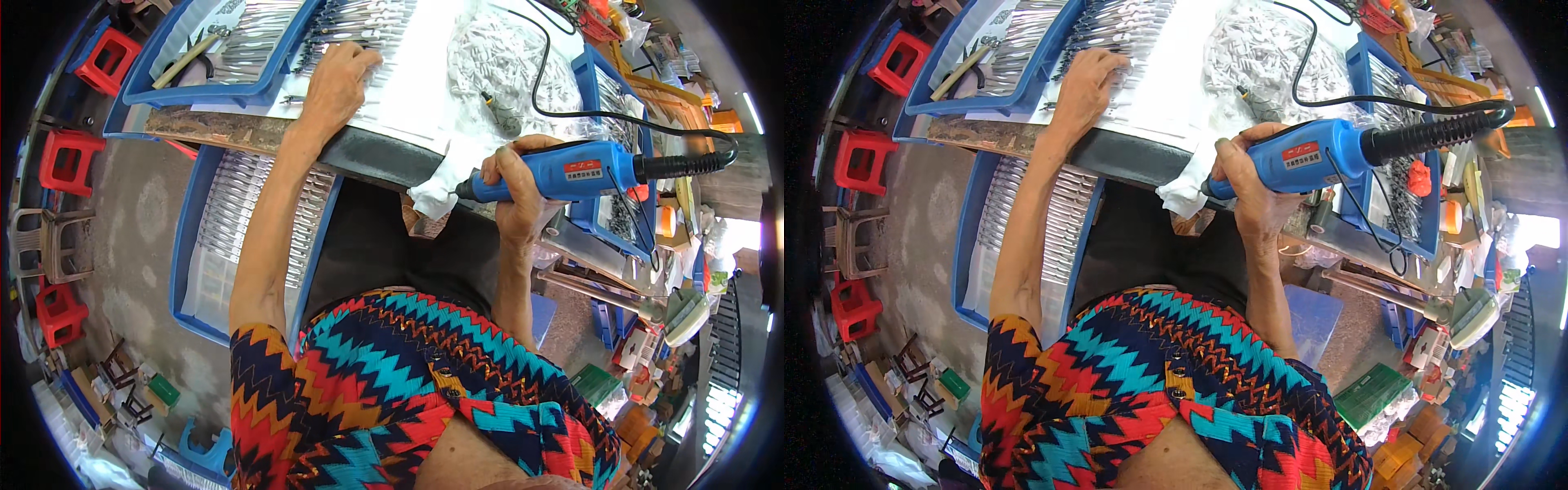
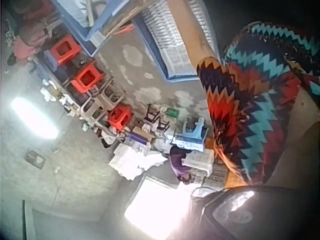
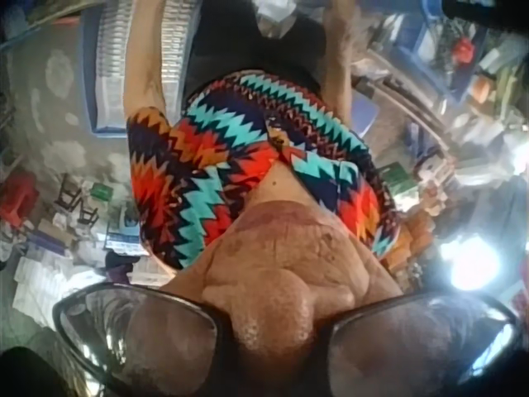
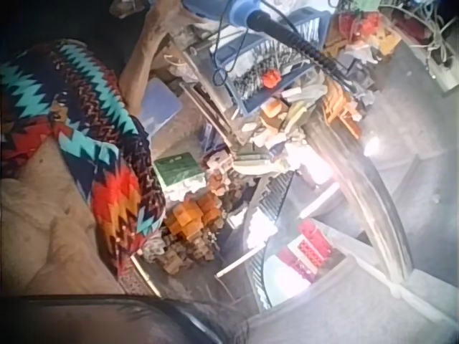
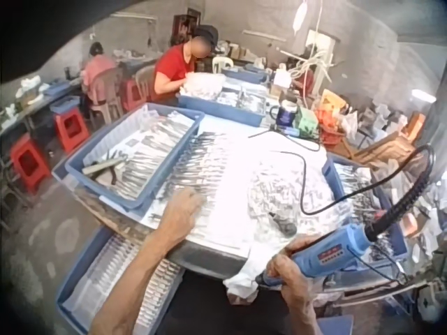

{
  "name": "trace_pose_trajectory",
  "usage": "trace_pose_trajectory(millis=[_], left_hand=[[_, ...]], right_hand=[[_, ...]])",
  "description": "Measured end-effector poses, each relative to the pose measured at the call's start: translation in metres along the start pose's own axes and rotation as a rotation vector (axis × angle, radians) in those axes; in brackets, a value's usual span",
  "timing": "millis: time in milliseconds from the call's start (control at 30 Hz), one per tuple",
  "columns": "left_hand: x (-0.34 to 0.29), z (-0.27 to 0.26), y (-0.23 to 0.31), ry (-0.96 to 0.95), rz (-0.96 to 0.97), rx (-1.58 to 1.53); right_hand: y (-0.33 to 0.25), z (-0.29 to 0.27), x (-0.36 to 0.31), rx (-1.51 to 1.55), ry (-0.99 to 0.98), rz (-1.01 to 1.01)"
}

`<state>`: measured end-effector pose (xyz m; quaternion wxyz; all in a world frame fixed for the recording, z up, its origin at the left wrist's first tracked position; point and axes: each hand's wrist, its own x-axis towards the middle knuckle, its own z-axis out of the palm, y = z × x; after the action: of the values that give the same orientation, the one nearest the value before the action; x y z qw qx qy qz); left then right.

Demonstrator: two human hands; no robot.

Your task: Assembling small electronic components into plastic housings using an electric screwdriver.

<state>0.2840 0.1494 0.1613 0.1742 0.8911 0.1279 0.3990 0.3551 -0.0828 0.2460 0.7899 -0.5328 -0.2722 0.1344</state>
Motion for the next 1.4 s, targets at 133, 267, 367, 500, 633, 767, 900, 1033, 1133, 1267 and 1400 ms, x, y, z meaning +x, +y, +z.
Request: trace_pose_trajectory(millis=[133, 267, 367, 500, 633, 767, 900, 1033, 1133, 1267, 1400], left_hand=[[0.011, 0.017, -0.006, -0.059, 0.018, 0.070], [0.012, 0.023, -0.007, -0.079, 0.030, 0.140], [0.010, 0.022, -0.004, -0.068, 0.022, 0.172], [0.006, 0.018, 0.001, 0.092, 0.130, 0.296], [0.006, -0.003, 0.014, 0.137, 0.262, 0.308], [0.000, -0.014, 0.048, 0.173, 0.309, 0.075], [-0.035, -0.019, 0.107, 0.153, -0.022, -0.217], [-0.071, -0.021, 0.151, -0.022, -0.647, -0.832], [-0.078, -0.013, 0.167, -0.188, -0.978, -1.240], [-0.087, 0.006, 0.173, -0.253, -1.014, -1.253], [-0.089, 0.017, 0.177, -0.263, -1.056, -1.211]], right_hand=[[0.002, -0.004, -0.003, -0.077, -0.044, 0.016], [0.001, -0.005, -0.005, -0.095, -0.036, 0.014], [-0.001, -0.005, -0.007, -0.126, -0.053, 0.002], [0.000, -0.005, -0.008, -0.123, -0.047, 0.008], [-0.001, -0.002, -0.007, -0.050, 0.024, -0.011], [0.000, -0.003, -0.003, -0.039, 0.063, -0.057], [0.003, -0.005, 0.001, -0.083, 0.053, -0.090], [0.006, -0.008, 0.003, -0.096, 0.022, -0.114], [0.005, -0.008, 0.004, -0.071, 0.027, -0.158], [0.007, -0.008, 0.002, -0.052, 0.000, -0.200], [0.006, -0.009, 0.002, -0.049, -0.058, -0.245]])
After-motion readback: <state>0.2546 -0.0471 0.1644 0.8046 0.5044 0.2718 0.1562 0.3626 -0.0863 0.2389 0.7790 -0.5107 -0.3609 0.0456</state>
